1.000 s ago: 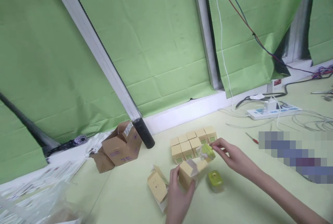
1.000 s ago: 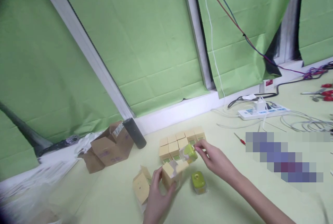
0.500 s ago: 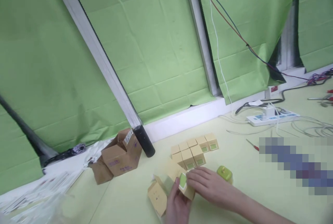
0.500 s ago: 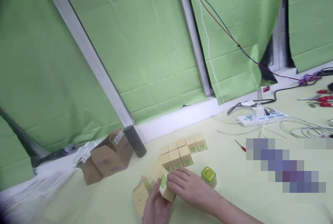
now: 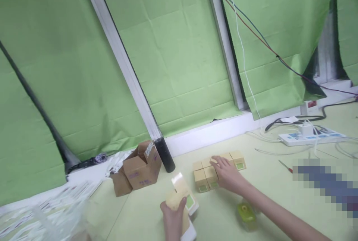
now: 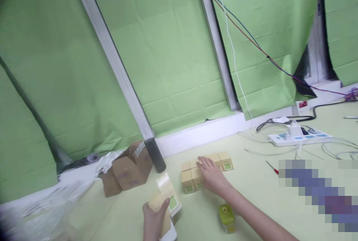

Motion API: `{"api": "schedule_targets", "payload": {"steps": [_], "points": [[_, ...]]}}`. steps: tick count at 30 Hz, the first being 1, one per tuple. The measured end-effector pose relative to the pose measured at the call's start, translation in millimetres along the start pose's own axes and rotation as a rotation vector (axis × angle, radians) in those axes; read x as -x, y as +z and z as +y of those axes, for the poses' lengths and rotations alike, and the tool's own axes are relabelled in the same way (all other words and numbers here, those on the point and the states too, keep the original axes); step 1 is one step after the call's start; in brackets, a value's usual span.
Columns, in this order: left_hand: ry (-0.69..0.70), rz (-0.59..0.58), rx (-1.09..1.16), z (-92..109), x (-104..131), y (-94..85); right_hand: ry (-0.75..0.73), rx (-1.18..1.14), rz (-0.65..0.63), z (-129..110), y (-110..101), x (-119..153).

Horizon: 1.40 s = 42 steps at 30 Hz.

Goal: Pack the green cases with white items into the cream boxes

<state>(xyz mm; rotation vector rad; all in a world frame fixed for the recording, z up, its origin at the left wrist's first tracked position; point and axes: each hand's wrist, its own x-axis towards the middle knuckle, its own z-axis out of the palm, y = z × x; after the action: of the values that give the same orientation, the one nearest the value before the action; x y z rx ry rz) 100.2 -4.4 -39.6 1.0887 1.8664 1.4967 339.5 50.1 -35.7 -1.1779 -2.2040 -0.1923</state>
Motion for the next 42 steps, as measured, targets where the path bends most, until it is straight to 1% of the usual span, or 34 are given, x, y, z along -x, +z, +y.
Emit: {"api": "schedule_targets", "payload": {"steps": [3, 5, 7, 8, 10, 11, 12, 13, 14, 15, 16, 17, 18, 19, 21, 22, 24, 26, 29, 31, 34, 37, 40, 42], "points": [[0.023, 0.04, -0.336, -2.3, -10.9, -13.6, 0.097, 0.0, -0.078, 29.0, 3.8, -0.5], [0.056, 0.068, -0.49, -0.4, -12.8, -17.6, 0.116, -0.025, -0.125, 39.0, 2.1, 2.9], [0.08, 0.114, -0.581, 2.3, -11.9, -17.3, 0.127, -0.06, -0.158, 40.8, -4.7, 7.7], [0.104, 0.157, -0.611, 3.9, -10.6, -15.7, 0.132, -0.079, -0.165, 39.1, -9.9, 10.5], [0.202, 0.231, -0.614, 8.1, -5.2, -9.5, 0.138, -0.116, -0.159, 31.6, -22.4, 17.1], [0.279, 0.213, -0.574, 11.1, -0.5, -4.9, 0.138, -0.135, -0.148, 26.2, -29.0, 21.2], [0.361, 0.133, -0.504, 14.9, 6.0, 0.6, 0.136, -0.155, -0.136, 20.0, -35.4, 25.8], [0.43, -0.011, -0.408, 19.4, 14.2, 6.8, 0.136, -0.176, -0.126, 13.4, -41.1, 30.8], [0.473, -0.214, -0.299, 24.4, 23.9, 13.3, 0.139, -0.198, -0.12, 6.5, -45.9, 36.2], [0.479, -0.438, -0.2, 29.6, 34.4, 19.8, 0.149, -0.22, -0.118, -0.3, -49.5, 41.6], [0.459, -0.63, -0.134, 34.6, 45.0, 25.7, 0.155, -0.236, -0.107, -6.7, -51.8, 47.0], [0.45, -0.77, -0.112, 38.9, 54.9, 30.9, 0.15, -0.245, -0.087, -12.5, -52.6, 51.9], [0.455, -0.827, -0.116, 42.3, 63.2, 35.1, 0.136, -0.247, -0.062, -17.3, -52.0, 56.3], [0.473, -0.837, -0.144, 44.6, 69.5, 38.2, 0.111, -0.244, -0.034, -21.0, -50.1, 59.9], [0.551, -0.767, -0.245, 45.7, 75.8, 41.9, 0.044, -0.231, 0.008, -25.2, -43.3, 65.3], [0.594, -0.733, -0.301, 45.0, 76.5, 42.6, 0.014, -0.225, 0.017, -25.9, -39.2, 67.1], [0.665, -0.714, -0.394, 42.4, 75.2, 42.6, -0.027, -0.217, 0.023, -25.6, -31.8, 70.0], [0.685, -0.694, -0.428, 39.3, 73.4, 40.9, -0.053, -0.206, 0.032, -25.2, -29.3, 72.6], [0.663, -0.644, -0.419, 34.6, 72.1, 37.1, -0.087, -0.208, 0.024, -27.5, -38.3, 76.8], [0.691, -0.634, -0.431, 30.2, 70.9, 35.0, -0.118, -0.253, -0.034, -30.9, -48.9, 78.9], [0.811, -0.661, -0.459, 20.5, 67.2, 34.3, -0.074, -0.284, -0.134, -35.3, -58.5, 78.6], [0.914, -0.673, -0.432, 9.5, 63.9, 36.6, 0.014, -0.179, -0.134, -36.4, -55.3, 75.8], [0.918, -0.672, -0.382, 4.1, 64.9, 39.9, 0.045, -0.127, -0.112, -35.9, -48.7, 73.8], [0.881, -0.724, -0.389, 5.7, 67.8, 41.5, 0.062, -0.11, -0.102, -35.3, -47.0, 73.4]]}}
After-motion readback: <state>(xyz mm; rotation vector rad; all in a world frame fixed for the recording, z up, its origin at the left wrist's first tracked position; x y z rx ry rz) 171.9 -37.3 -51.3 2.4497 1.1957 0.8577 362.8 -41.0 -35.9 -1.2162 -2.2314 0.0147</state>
